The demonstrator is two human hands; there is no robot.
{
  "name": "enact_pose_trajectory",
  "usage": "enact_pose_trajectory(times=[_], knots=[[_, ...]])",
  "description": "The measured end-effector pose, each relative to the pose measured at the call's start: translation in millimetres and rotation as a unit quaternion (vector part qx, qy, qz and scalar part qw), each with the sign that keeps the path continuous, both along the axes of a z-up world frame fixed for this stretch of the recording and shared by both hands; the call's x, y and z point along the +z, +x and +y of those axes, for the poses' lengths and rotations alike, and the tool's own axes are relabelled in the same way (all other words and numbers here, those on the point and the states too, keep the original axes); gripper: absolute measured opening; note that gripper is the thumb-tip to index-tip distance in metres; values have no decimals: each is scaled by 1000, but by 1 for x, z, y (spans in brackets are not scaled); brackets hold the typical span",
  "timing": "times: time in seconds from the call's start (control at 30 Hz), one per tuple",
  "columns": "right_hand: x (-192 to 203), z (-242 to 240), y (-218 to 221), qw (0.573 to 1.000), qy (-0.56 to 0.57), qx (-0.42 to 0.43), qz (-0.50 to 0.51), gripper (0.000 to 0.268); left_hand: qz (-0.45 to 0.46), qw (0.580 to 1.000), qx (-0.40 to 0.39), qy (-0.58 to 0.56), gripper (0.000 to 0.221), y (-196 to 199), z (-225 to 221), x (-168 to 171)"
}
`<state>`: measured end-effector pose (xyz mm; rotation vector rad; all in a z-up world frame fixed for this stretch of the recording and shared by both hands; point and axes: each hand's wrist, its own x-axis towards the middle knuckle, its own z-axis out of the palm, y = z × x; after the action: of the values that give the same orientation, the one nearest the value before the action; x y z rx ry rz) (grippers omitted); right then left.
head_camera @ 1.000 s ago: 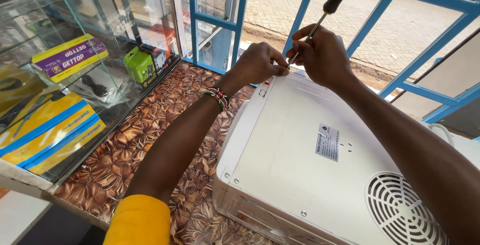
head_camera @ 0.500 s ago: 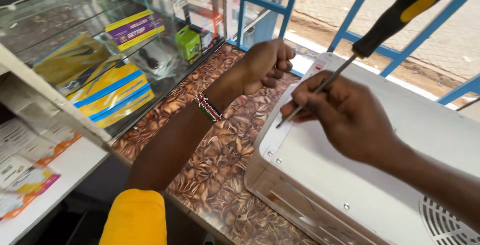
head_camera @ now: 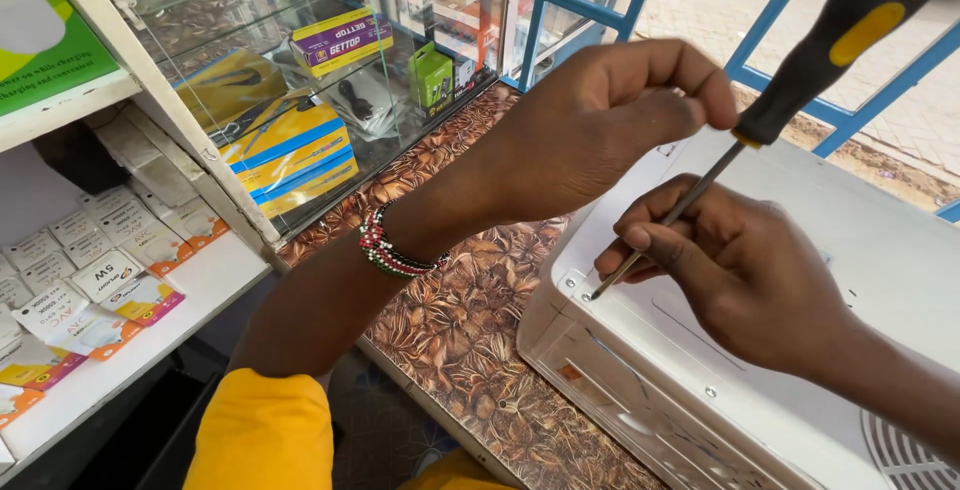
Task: The person secures a white appliance casing by hand-tightening a screw, then uses a screwdriver to tighten several screws along the edges of the casing. The person works methodically around the perimeter of the device on a countertop.
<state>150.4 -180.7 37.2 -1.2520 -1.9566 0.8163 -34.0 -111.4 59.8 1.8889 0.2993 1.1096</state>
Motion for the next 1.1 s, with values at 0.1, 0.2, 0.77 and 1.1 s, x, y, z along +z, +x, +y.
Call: enact_pose_trajectory(times=[0.1, 0.2, 0.77, 1.1], knots=[[3, -4, -4, 998, 43, -2, -50, 28, -36, 999, -4, 37, 16, 3, -17, 16], [3, -3, -5, 997, 37, -14, -71, 33, -62, 997, -20, 39, 15, 5, -30, 27], [-1, 3, 6, 974, 127, 119, -142, 41, -8, 994, -100, 31, 28, 2, -44, 45], [13, -1, -2, 951, 153, 208, -169, 34, 39, 981, -187, 5, 43, -12, -34, 52]])
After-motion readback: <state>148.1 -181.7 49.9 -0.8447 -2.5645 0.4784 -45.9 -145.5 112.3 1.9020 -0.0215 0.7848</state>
